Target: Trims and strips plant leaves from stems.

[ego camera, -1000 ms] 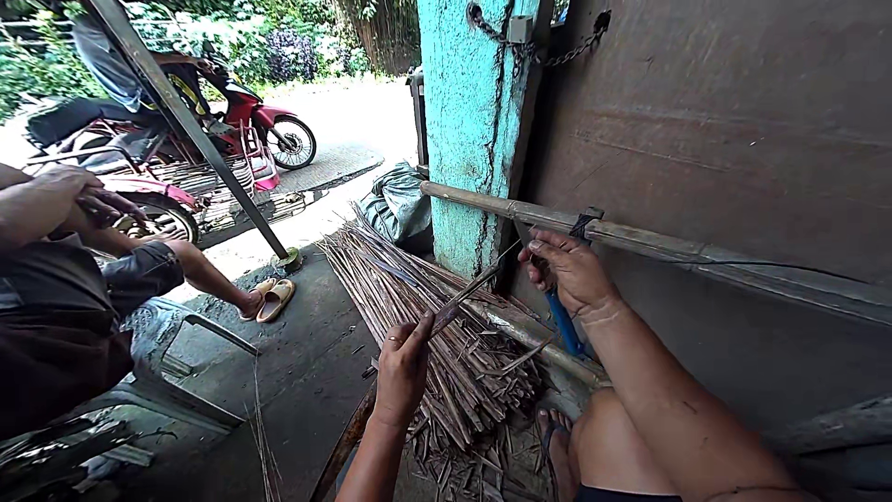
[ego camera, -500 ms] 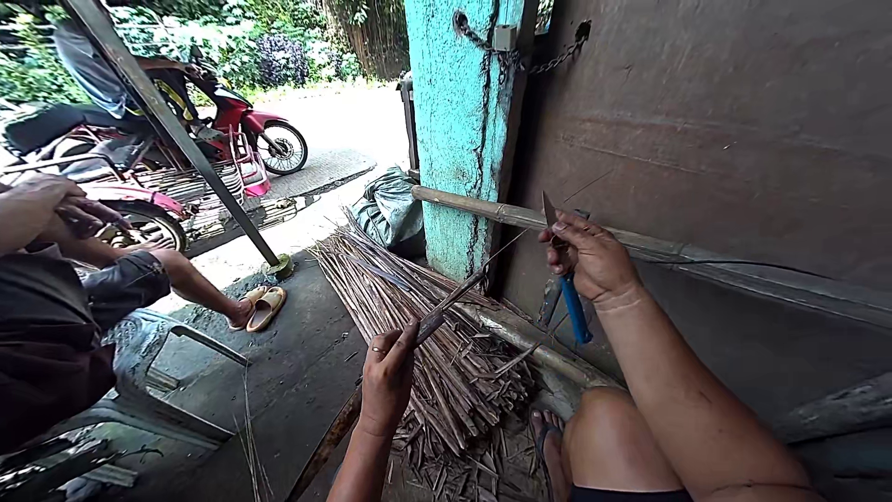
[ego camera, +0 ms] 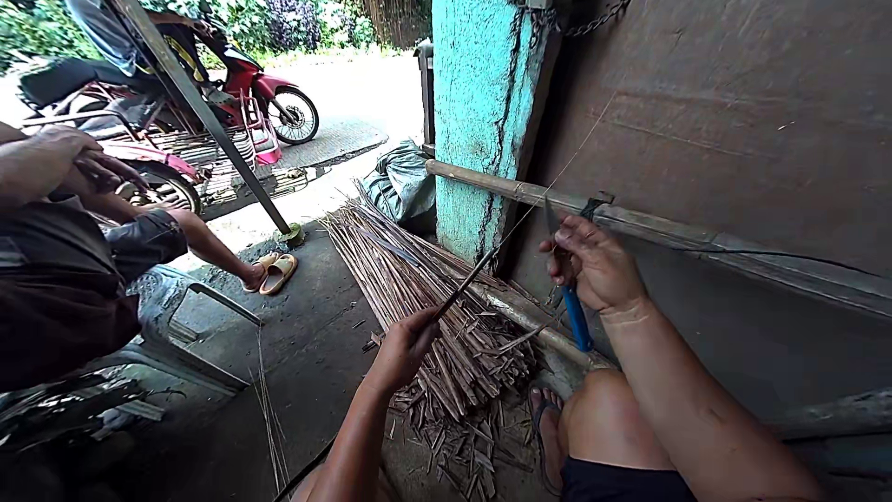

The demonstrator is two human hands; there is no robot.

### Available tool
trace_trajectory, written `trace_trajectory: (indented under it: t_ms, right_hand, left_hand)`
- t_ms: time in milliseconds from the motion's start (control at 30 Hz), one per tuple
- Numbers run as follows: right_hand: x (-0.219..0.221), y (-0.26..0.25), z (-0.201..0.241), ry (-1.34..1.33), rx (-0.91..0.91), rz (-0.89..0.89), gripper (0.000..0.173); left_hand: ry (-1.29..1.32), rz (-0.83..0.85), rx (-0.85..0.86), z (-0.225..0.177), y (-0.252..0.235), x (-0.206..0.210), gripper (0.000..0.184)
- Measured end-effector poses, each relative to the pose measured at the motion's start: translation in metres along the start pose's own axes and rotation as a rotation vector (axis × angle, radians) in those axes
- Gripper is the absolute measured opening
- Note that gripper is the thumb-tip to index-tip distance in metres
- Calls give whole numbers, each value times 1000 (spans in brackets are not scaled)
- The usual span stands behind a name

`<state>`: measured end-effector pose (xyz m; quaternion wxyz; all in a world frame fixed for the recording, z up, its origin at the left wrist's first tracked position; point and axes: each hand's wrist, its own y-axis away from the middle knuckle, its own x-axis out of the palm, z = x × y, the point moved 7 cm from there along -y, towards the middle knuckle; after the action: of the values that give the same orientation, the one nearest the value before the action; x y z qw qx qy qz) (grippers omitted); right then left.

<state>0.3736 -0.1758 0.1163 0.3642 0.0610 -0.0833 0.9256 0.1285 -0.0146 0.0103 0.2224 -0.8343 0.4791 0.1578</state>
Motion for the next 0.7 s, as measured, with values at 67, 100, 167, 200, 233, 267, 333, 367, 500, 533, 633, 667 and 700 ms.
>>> trace_trajectory:
  t_ms: [67,100,167,200,233,267,333,367,500,533,633,667,700]
  right_hand:
    - [34,21,-27,35,100,183,41]
    - [48,29,-42,33,157,245,40]
    - [66,36,-64,-2,210,286,33]
    - [70,35,-70,-32,197,286,31]
    - [72,34,-73,-55,174,296,30]
    - [75,33,-74,-66,150,320,31]
    - [80,34,-77,-67,136,394,31]
    - [84,35,-80,-59,143,431,29]
    - [97,36,-88,-46,165,531,29]
    - [99,36,-88,-42,161,545,30]
    - [102,34,-86,-10,144,602,30]
    - [104,34,-84,13,141,631,31]
    - [107,34,-84,38,140,661,32]
  left_hand:
    - [-1,-6,15,-2,-3,4,32]
    - [-4,-13,27,-2,-4,7,33]
    - [4,-32,64,-3,-4,9,38]
    - [16,-40,69,-4,-4,9,43]
    - [20,-52,65,-5,-4,8,48]
    - [22,-67,58,-5,-4,6,50]
    - [80,-86,35,-5,-4,3,47]
    - [126,-84,24,-6,-5,2,43]
    - [288,-93,11,-8,-9,0,32]
    - [315,-80,9,-10,-9,-1,32]
    - [369,-31,-7,-25,-13,-5,31]
    - [380,-30,-26,-33,-13,-9,29]
    - [402,-35,-33,-36,-13,-11,28]
